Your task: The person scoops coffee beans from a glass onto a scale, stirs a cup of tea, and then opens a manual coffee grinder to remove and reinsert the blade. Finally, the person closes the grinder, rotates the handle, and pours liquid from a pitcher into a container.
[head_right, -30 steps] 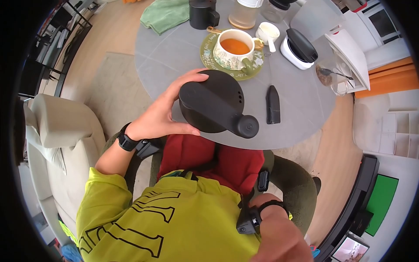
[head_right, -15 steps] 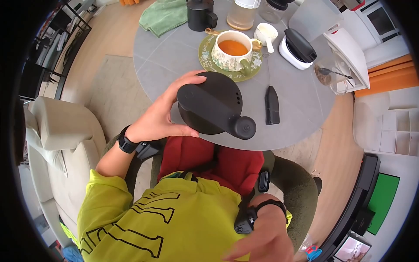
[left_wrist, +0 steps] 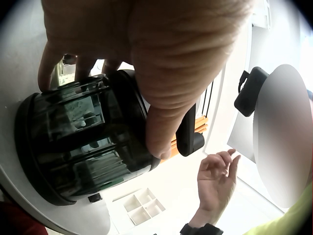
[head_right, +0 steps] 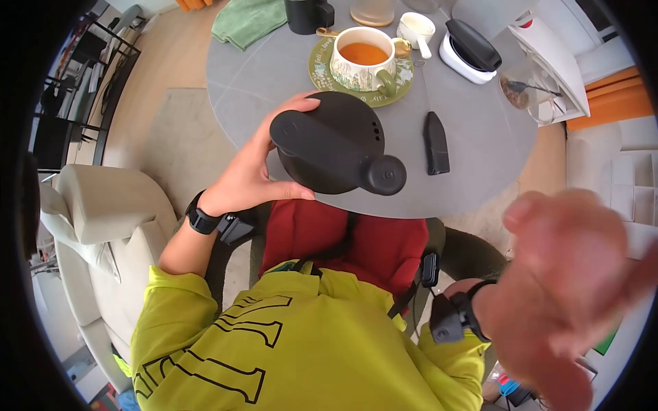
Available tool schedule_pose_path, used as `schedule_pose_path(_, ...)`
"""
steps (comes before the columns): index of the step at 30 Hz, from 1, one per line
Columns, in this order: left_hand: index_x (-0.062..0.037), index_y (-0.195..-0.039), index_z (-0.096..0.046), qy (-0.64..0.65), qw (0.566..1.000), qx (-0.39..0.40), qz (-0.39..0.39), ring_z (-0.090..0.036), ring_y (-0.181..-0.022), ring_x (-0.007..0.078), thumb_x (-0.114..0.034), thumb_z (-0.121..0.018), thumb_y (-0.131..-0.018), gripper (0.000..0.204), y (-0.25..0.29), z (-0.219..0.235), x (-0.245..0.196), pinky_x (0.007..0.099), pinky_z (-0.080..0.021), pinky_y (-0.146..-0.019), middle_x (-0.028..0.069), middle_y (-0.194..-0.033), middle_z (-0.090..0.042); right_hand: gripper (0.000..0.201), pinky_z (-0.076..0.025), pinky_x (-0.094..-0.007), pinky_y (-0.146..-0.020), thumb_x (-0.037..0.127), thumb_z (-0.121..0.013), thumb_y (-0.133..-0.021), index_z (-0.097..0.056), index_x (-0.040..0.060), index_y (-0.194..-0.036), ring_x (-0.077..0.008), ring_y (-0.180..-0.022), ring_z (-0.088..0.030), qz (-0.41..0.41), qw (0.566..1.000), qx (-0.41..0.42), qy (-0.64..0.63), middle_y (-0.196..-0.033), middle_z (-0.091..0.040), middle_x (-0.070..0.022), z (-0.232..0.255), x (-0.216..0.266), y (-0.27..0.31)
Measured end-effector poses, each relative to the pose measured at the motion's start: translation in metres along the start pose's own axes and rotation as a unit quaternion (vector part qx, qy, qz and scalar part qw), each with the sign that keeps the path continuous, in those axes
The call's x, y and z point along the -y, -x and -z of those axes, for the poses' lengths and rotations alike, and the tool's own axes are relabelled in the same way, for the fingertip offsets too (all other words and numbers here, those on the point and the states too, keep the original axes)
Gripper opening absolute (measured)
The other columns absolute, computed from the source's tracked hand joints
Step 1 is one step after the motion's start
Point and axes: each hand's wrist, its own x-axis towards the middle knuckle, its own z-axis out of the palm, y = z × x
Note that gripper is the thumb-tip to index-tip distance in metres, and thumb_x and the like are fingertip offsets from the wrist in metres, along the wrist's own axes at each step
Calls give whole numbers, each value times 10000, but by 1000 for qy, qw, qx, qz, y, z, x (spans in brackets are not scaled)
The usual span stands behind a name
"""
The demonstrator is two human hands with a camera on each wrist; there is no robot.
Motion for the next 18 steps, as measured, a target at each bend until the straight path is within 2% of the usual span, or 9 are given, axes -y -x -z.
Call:
schedule_pose_path(3, -115, -1396, -369, -4, 1000, 0, -7, -275, -1386, 322, -158, -848, -636, 899, -1, 0, -1, 406, -258, -1122, 171, -1461, -312, 357, -410, -313, -619, 412, -578, -897, -577, 140, -1130, -164, -712, -460, 21, 985, 108, -131, -857, -552, -5, 15, 35, -16)
schedule_pose_path(5, -115, -1395, -371, -8, 1000, -7, -12, -277, -1385, 322, -158, -847, -637, 897, -2, 2, -2, 404, -261, -1121, 169, -1460, -315, 360, -427, -307, -664, 388, -591, -893, -561, 164, -1173, -157, -746, -479, 21, 970, 171, -172, -895, -563, -1, 26, 55, -18)
schedule_pose_path(12, -125, -1396, -368, 6, 1000, -4, -19, -298, -1372, 322, -152, -846, -634, 901, -3, 2, -1, 406, -280, -1112, 154, -1455, -324, 470, -486, -287, -824, 305, -636, -879, -505, 248, -1327, -133, -862, -544, 21, 946, 255, -201, -1029, -602, 14, 38, 74, -13)
schedule_pose_path(14, -128, -1397, -367, 6, 1000, 0, -17, -304, -1367, 321, -151, -846, -633, 903, -2, 1, 0, 405, -282, -1112, 152, -1453, -326, 443, -475, -267, -836, 311, -638, -878, -528, 226, -1299, -119, -893, -552, -42, 929, 327, -167, -1088, -618, 20, 40, 80, -8)
schedule_pose_path(15, -130, -1397, -367, -2, 1000, -2, -17, -310, -1362, 320, -153, -847, -632, 903, -2, 1, 0, 406, -283, -1111, 151, -1450, -328, 439, -469, -281, -881, 290, -629, -888, -525, 187, -1301, -131, -981, -544, -4, 932, 297, -207, -1133, -614, 7, 40, 81, -4)
schedule_pose_path(18, -136, -1397, -368, -10, 1000, -5, -16, -316, -1357, 320, -154, -848, -631, 904, -2, 0, 1, 409, -283, -1111, 149, -1448, -329, 425, -471, -280, -875, 288, -617, -895, -525, 178, -1295, -134, -972, -549, 17, 934, 281, -219, -1121, -616, 6, 37, 74, 1)
